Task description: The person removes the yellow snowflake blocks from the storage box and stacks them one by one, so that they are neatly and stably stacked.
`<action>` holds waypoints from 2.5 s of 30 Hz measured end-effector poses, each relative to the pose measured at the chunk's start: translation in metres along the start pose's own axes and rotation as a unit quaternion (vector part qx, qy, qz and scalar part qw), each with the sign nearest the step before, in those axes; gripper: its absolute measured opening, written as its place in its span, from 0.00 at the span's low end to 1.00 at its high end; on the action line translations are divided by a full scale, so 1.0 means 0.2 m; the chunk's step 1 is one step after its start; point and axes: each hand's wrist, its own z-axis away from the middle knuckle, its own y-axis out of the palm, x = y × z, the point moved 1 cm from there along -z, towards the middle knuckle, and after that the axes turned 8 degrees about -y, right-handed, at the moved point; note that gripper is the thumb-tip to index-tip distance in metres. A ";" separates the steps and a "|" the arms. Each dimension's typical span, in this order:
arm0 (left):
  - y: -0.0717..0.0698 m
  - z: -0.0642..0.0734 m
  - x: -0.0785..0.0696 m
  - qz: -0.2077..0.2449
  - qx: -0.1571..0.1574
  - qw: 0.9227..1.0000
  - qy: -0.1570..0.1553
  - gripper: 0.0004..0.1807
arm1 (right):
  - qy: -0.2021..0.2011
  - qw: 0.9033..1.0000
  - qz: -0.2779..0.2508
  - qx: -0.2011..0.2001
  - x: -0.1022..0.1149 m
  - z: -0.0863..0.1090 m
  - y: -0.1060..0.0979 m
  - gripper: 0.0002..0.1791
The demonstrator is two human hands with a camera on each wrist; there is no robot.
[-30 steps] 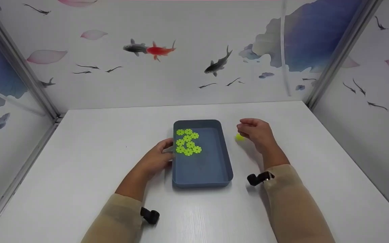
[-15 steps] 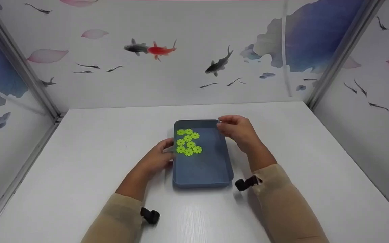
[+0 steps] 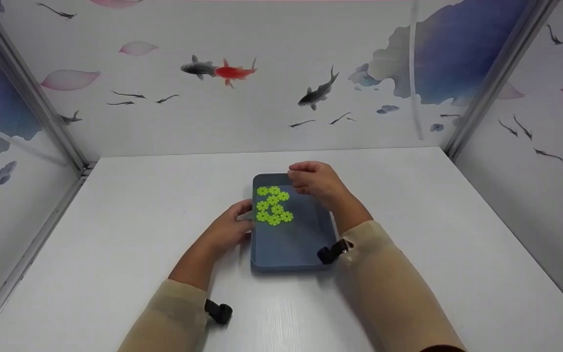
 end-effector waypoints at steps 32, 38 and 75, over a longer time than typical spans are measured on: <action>0.00 0.00 0.01 0.008 -0.004 1.000 0.006 0.40 | -0.005 0.963 0.266 0.030 -0.22 -0.14 0.08 0.21; 0.00 0.00 0.00 0.012 -0.001 1.000 0.006 0.40 | -0.002 0.963 0.267 0.044 -0.22 -0.14 0.08 0.21; 0.00 0.00 0.00 0.018 0.005 1.000 0.000 0.40 | -0.012 0.947 0.319 0.033 -0.23 -0.15 0.07 0.21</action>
